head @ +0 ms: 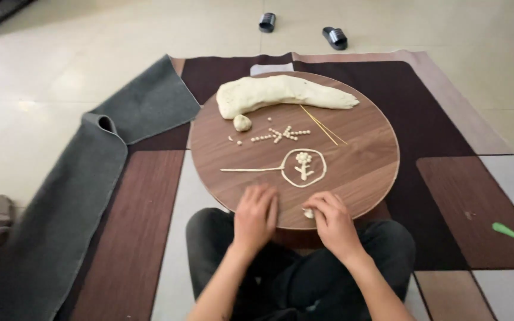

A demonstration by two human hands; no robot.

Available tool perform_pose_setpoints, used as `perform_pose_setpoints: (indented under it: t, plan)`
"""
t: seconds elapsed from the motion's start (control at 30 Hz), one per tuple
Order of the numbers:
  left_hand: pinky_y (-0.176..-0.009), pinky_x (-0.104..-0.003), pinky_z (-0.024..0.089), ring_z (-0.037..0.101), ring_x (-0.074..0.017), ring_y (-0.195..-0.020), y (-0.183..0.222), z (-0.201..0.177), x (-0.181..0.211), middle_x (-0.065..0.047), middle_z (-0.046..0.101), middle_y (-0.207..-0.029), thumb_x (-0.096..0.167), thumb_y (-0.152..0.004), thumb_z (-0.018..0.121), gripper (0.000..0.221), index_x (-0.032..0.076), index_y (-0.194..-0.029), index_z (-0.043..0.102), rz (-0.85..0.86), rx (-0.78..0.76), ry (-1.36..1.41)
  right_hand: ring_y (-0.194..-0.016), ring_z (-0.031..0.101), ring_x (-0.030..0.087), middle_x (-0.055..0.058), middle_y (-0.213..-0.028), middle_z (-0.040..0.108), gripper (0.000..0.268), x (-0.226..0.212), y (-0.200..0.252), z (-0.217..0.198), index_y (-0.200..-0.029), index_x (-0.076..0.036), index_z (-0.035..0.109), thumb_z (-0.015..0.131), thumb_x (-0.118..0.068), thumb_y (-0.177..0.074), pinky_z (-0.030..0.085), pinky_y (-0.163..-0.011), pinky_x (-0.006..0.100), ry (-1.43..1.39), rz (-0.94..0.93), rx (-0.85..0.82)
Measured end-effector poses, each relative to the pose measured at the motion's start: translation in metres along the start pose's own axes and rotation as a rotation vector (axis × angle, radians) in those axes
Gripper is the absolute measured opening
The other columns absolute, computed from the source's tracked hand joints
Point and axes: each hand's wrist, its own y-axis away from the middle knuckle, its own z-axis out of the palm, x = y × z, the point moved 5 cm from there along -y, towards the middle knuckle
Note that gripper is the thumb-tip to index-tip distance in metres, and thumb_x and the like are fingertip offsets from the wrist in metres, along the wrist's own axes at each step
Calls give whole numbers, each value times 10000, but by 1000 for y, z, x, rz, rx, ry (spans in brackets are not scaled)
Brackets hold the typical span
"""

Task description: Creating decorative art using dough by rolling thin strips and placing them on a board to form shapes.

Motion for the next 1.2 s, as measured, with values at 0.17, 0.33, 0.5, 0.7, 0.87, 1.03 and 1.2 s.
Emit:
perform_pose_setpoints:
  t: [0.17, 0.33, 0.5, 0.7, 0.87, 1.03, 1.2]
  plan:
    - [-1155, -515, 553, 692, -405, -1329, 9, -23, 52, -179, 758, -1355, -11, -859, 732, 450, -18, -1309, 740, -89, -101, 195, -1297, 724, 265, 59, -1445, 788, 442, -25, 27, -9, -1412, -69, 775, 645, -16, -993, 578, -1107, 411, 89, -70, 63]
    - [-1273, -568, 401, 559, -456, -1506, 7, 14, 100, -254, 670, -1531, 119, -1064, 645, 464, -106, -1471, 646, 3, -158, 61, -1504, 639, 352, 191, -1639, 659, 585, -38, 43, -23, -1569, 47, 610, 627, -3, -987, 534, -1208, 441, 151, -117, 76]
    - [-1327, -630, 248, 417, -509, -1639, 42, 40, 98, -356, 581, -1638, 217, -1155, 517, 565, -162, -1572, 557, -68, -242, -9, -1659, 464, 369, 169, -1661, 647, 627, -9, 49, -15, -1572, 11, 633, 626, -85, -953, 441, -1235, 512, 321, -149, -66]
    - [-1335, -635, 182, 370, -430, -1677, 46, 34, 88, -295, 556, -1696, 363, -1179, 535, 651, -136, -1596, 562, -25, -370, -8, -1614, 517, 294, 79, -1669, 647, 664, -16, 63, -4, -1602, -57, 610, 656, -210, -958, 386, -1259, 496, 541, -245, -21]
    - [-1370, -666, 132, 299, -449, -1717, 23, 64, 51, -300, 597, -1655, 495, -1199, 434, 725, -124, -1501, 658, -17, -292, -259, -1700, 368, 386, 61, -1691, 615, 606, 13, 22, 17, -1572, -64, 642, 560, -365, -1053, 310, -1284, 634, 717, -112, -46]
    - [-1368, -639, 121, 259, -401, -1730, 39, 26, 45, -226, 506, -1753, 469, -1165, 521, 692, -86, -1571, 593, 62, -372, -187, -1648, 455, 357, 67, -1688, 624, 575, -19, 53, -2, -1555, -62, 654, 623, -348, -1057, 350, -1278, 582, 599, -155, -25]
    - [-1352, -681, 62, 190, -422, -1740, 52, 23, 66, -244, 455, -1784, 405, -1162, 538, 655, -98, -1579, 580, -17, -424, -103, -1670, 430, 353, 65, -1755, 566, 585, -23, 71, -12, -1615, -70, 607, 633, -270, -1067, 368, -1295, 545, 339, -3, -54]
